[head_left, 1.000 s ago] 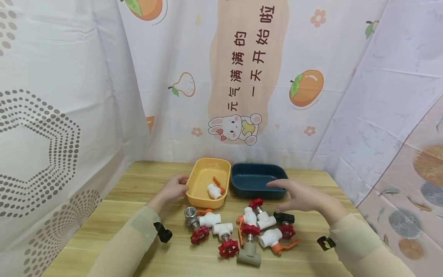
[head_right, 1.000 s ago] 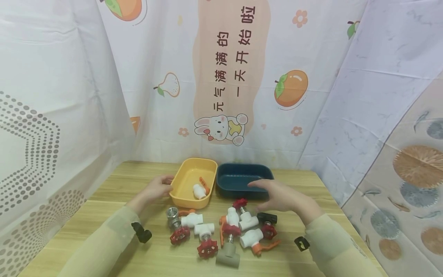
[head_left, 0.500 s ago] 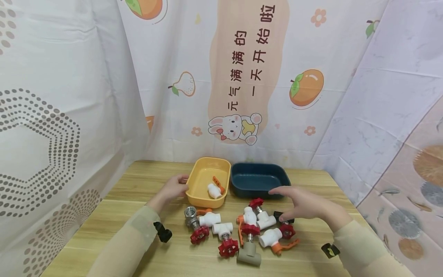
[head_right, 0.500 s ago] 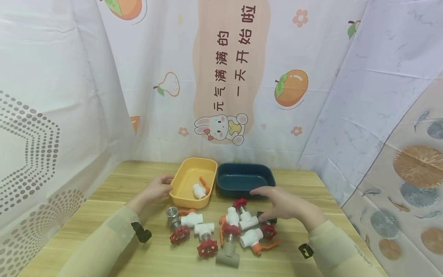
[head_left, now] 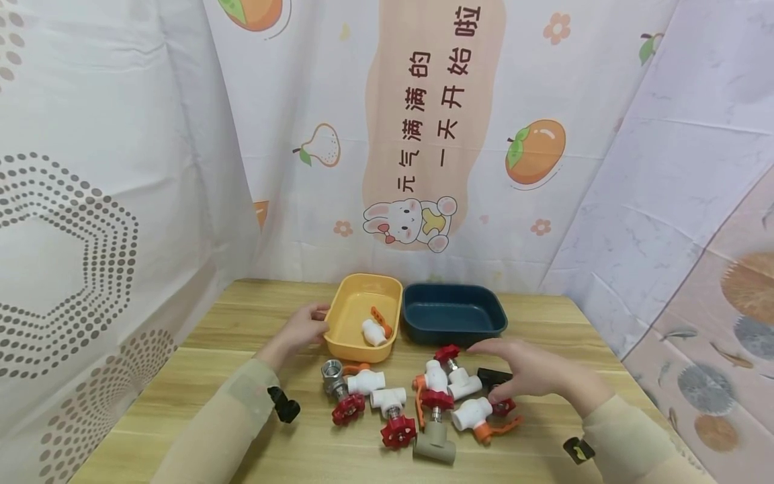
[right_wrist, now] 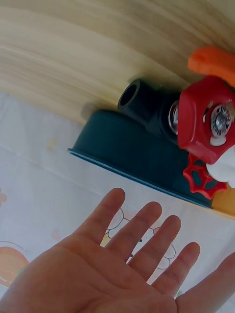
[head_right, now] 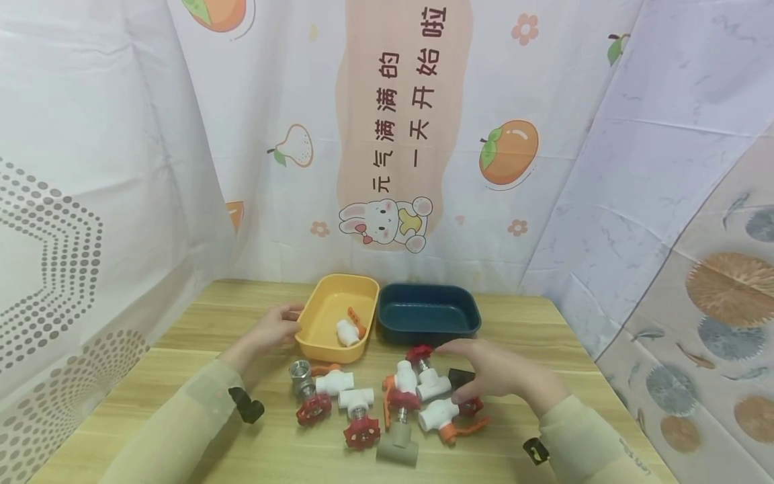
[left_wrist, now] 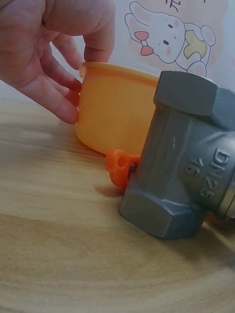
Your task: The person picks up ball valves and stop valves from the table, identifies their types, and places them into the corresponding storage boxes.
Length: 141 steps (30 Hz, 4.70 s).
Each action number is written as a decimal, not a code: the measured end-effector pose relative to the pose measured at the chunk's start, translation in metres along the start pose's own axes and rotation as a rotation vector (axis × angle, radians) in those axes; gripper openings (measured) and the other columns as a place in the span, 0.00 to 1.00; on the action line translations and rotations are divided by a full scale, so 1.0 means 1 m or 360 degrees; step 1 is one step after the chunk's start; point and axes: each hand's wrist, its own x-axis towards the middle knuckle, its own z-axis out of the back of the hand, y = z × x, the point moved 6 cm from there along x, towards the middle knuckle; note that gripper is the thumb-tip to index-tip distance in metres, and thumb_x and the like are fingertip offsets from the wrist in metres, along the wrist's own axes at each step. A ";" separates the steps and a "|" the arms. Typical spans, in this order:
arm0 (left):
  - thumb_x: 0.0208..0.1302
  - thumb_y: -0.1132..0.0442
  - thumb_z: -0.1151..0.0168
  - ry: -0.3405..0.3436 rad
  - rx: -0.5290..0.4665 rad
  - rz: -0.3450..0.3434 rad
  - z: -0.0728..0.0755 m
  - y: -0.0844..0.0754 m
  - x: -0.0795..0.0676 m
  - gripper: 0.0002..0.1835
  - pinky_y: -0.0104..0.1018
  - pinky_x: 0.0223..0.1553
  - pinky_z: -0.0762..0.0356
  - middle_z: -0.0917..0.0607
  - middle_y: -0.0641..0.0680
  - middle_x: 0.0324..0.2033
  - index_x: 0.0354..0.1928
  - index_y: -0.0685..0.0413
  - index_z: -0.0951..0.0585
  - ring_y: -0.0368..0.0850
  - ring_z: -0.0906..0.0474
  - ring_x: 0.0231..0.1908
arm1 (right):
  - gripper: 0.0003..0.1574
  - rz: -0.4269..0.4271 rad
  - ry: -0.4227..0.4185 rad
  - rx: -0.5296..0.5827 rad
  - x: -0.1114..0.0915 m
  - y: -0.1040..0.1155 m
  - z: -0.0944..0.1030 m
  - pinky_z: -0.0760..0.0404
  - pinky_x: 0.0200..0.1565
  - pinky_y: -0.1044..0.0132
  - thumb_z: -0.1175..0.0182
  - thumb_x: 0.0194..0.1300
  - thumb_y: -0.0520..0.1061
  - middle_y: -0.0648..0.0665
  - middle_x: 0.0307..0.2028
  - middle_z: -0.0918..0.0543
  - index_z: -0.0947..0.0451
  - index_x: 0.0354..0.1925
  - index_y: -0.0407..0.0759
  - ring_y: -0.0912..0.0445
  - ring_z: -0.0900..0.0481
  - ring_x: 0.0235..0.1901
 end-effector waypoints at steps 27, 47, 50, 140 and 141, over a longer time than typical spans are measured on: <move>0.65 0.75 0.45 0.0006 -0.0021 -0.0013 0.000 -0.003 -0.003 0.33 0.48 0.43 0.14 0.27 0.75 0.59 0.73 0.69 0.36 0.64 0.21 0.50 | 0.44 0.0105 0.0069 -0.0046 -0.005 0.008 -0.031 0.23 0.60 0.47 0.23 0.56 0.56 0.52 0.63 0.24 0.25 0.68 0.50 0.52 0.26 0.61; 0.66 0.75 0.46 0.0008 -0.0039 -0.0018 -0.001 -0.004 -0.002 0.32 0.48 0.43 0.14 0.28 0.76 0.59 0.73 0.70 0.37 0.67 0.21 0.52 | 0.36 0.0310 0.0062 -0.0064 -0.003 0.014 -0.050 0.20 0.48 0.62 0.24 0.57 0.61 0.55 0.51 0.20 0.20 0.61 0.53 0.61 0.24 0.45; 0.66 0.75 0.46 0.0007 -0.0038 -0.0022 -0.001 -0.004 -0.003 0.32 0.48 0.44 0.14 0.28 0.76 0.59 0.72 0.70 0.37 0.67 0.22 0.52 | 0.34 0.0366 0.0078 -0.0036 -0.002 0.017 -0.053 0.21 0.45 0.67 0.23 0.57 0.56 0.56 0.50 0.21 0.20 0.60 0.53 0.63 0.25 0.43; 0.66 0.75 0.44 0.0038 -0.0096 -0.0024 0.000 -0.002 -0.002 0.32 0.48 0.42 0.14 0.28 0.76 0.60 0.72 0.71 0.37 0.66 0.20 0.51 | 0.41 0.0327 0.0068 -0.0083 0.000 0.024 -0.047 0.20 0.47 0.65 0.21 0.48 0.50 0.59 0.52 0.21 0.22 0.62 0.54 0.64 0.25 0.45; 0.66 0.75 0.44 0.0037 -0.0098 -0.0018 0.000 -0.002 -0.002 0.32 0.48 0.42 0.14 0.28 0.76 0.60 0.72 0.71 0.37 0.66 0.20 0.51 | 0.41 0.0314 0.0069 -0.0086 0.000 0.024 -0.046 0.20 0.48 0.64 0.21 0.48 0.50 0.58 0.53 0.20 0.22 0.62 0.54 0.64 0.25 0.46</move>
